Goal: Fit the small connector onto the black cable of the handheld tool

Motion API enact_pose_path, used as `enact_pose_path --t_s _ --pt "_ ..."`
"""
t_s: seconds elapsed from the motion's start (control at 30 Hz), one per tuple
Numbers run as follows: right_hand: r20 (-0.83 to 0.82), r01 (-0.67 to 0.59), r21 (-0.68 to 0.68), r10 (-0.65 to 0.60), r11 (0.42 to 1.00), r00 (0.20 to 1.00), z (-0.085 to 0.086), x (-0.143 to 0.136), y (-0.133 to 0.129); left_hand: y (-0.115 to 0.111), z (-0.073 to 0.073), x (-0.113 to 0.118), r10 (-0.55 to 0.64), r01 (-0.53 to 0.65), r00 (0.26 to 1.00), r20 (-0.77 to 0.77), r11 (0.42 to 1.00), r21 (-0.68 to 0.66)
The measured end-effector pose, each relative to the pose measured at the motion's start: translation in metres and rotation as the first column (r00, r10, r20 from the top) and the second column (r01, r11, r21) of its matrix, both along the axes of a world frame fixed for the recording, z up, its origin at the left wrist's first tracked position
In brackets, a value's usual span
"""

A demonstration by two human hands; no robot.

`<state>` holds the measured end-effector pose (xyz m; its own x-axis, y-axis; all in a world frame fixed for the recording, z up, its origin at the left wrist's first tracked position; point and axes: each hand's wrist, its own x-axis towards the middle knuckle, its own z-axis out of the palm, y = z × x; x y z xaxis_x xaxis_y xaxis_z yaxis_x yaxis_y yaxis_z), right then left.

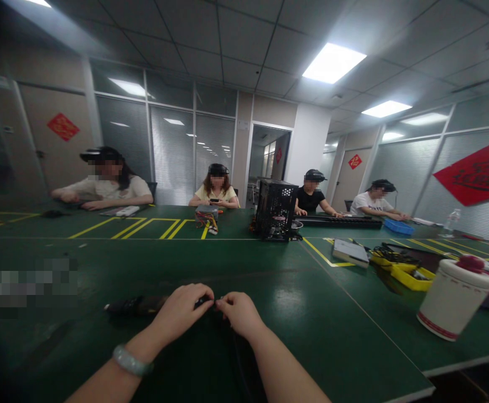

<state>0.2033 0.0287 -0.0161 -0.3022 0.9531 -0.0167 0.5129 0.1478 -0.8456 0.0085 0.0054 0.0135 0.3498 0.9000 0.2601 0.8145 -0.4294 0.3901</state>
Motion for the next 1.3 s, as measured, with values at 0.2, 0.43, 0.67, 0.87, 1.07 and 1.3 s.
enact_pose_path --t_s 0.2,0.43,0.67,0.87,1.07,1.3 --pt "-0.004 0.004 0.005 -0.004 1.0 1.0 -0.0035 -0.0004 0.0024 -0.0012 0.0033 0.0001 -0.023 0.023 1.0 -0.003 1.0 0.008" --pt "-0.02 0.004 0.003 -0.004 1.0 1.0 -0.0088 -0.0001 0.0051 0.0019 -0.0021 -0.0001 -0.019 0.02 1.0 -0.014 0.998 0.065" --pt "-0.022 0.008 -0.018 -0.009 1.0 1.0 -0.0061 -0.0008 0.0027 0.0005 0.0022 0.0002 -0.032 0.032 0.999 -0.015 0.999 0.012" --pt "-0.01 0.007 0.008 -0.007 1.0 1.0 -0.0031 -0.0001 0.0022 -0.0007 0.0016 0.0003 0.001 -0.001 1.0 -0.006 1.0 0.022" --pt "0.01 0.004 0.009 -0.004 1.0 1.0 -0.0006 0.0 0.0006 0.0012 -0.0019 -0.0012 0.002 -0.002 1.0 0.0 1.0 -0.005" --pt "-0.003 0.01 -0.011 -0.01 1.0 1.0 -0.0018 -0.0013 0.0008 -0.0002 0.0013 0.0003 -0.015 0.015 1.0 -0.012 1.0 0.012"
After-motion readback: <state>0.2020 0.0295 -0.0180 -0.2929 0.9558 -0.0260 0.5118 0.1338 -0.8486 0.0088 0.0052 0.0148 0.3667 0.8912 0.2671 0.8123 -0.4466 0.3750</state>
